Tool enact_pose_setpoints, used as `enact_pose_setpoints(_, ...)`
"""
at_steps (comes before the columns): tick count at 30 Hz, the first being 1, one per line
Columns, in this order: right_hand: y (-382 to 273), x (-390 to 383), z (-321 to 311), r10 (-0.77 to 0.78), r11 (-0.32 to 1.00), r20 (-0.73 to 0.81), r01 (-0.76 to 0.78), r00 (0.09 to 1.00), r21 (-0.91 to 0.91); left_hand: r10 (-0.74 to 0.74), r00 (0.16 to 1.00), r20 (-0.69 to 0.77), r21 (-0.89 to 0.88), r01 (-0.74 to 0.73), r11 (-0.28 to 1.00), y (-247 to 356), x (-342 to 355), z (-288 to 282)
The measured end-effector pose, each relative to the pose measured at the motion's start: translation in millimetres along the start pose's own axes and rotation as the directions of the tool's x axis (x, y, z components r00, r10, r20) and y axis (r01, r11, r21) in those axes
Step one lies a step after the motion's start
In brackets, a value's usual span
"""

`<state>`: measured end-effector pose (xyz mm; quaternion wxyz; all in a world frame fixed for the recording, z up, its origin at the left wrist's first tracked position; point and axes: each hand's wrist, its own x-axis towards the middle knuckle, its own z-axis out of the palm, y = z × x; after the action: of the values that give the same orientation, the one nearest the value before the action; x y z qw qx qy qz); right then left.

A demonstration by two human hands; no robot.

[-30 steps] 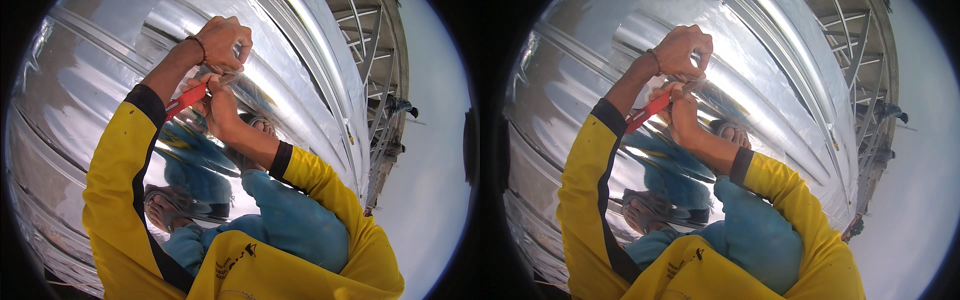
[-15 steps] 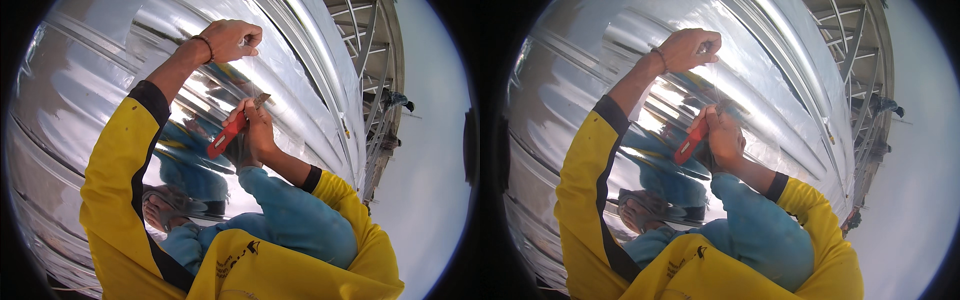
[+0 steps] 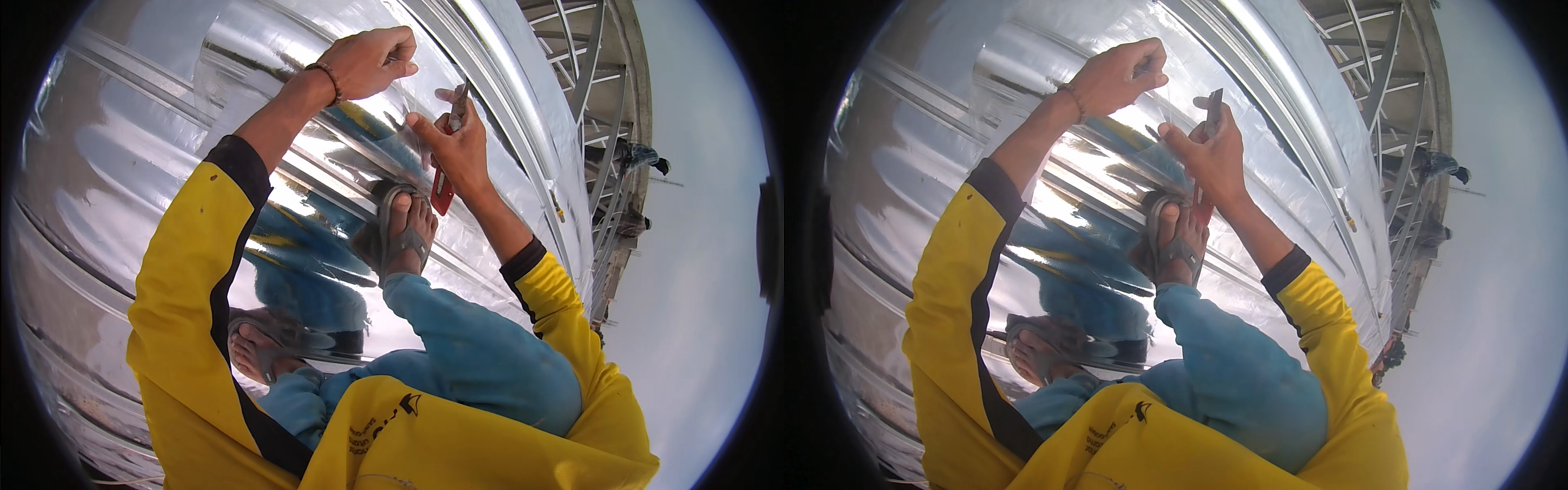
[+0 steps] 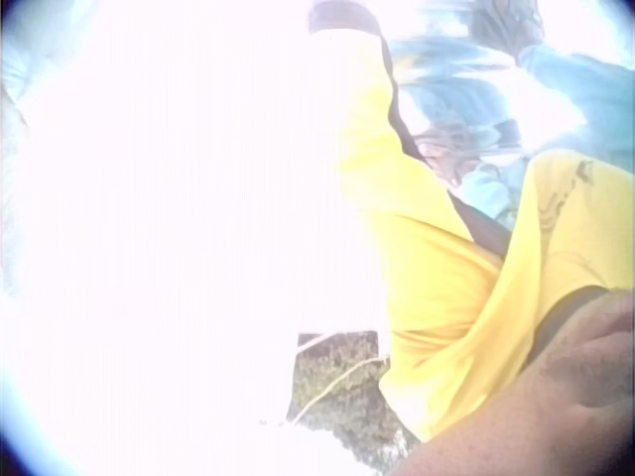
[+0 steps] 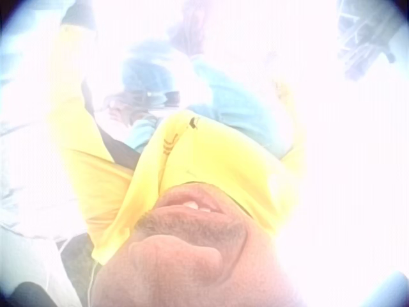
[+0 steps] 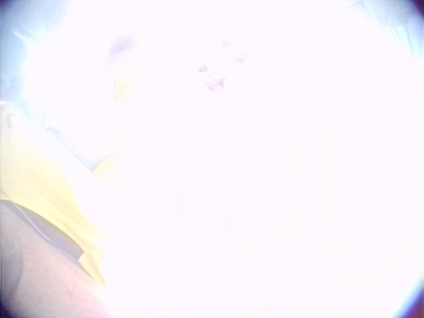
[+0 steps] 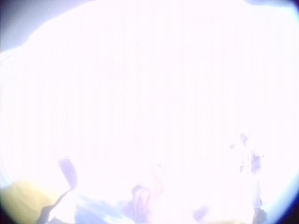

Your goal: The person cuts and smooths a roll of reflective foil onto a curved metal roof surface using a utility knife. They repeatedly trim edges, press the foil into place, and remove excess material while working on the roof structure.

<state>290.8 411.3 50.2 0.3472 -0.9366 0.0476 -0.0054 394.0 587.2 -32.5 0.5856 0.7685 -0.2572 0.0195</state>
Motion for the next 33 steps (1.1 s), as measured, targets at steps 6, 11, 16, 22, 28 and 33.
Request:
enact_pose_setpoints(6,22.2,46.0,-3.6,0.08,0.996,0.004,-0.081,0.997,0.04,0.319,0.904,-0.283,0.178,-0.277,0.944,-10.8,-3.1,6.7)
enact_pose_setpoints(11,22.1,63.0,-24.0,0.176,0.955,-0.018,-0.167,0.984,0.246,0.469,0.878,-0.097,0.397,-0.398,0.827,-1.6,-12.5,-10.2)
enact_pose_setpoints(16,14.9,64.1,-31.2,0.074,0.977,0.02,-0.077,0.997,0.2,0.277,0.961,0.01,0.538,-0.239,0.808,2.8,-9.4,23.8)
enact_pose_setpoints(22,10.1,63.2,-29.8,0.087,0.969,0.023,-0.09,0.996,0.232,0.059,0.996,0.073,0.608,-0.091,0.789,17.6,10.3,47.3)
enact_pose_setpoints(28,12.8,70.3,-37.2,0.054,0.967,0.041,-0.062,0.998,0.247,-0.027,0.971,0.237,0.435,-0.081,0.897,16.9,24.8,29.0)
enact_pose_setpoints(33,5.4,67.4,-35.3,0.028,0.985,0.01,-0.03,1.0,0.171,-0.222,0.927,0.302,0.473,0.056,0.879,33.6,39.0,33.9)
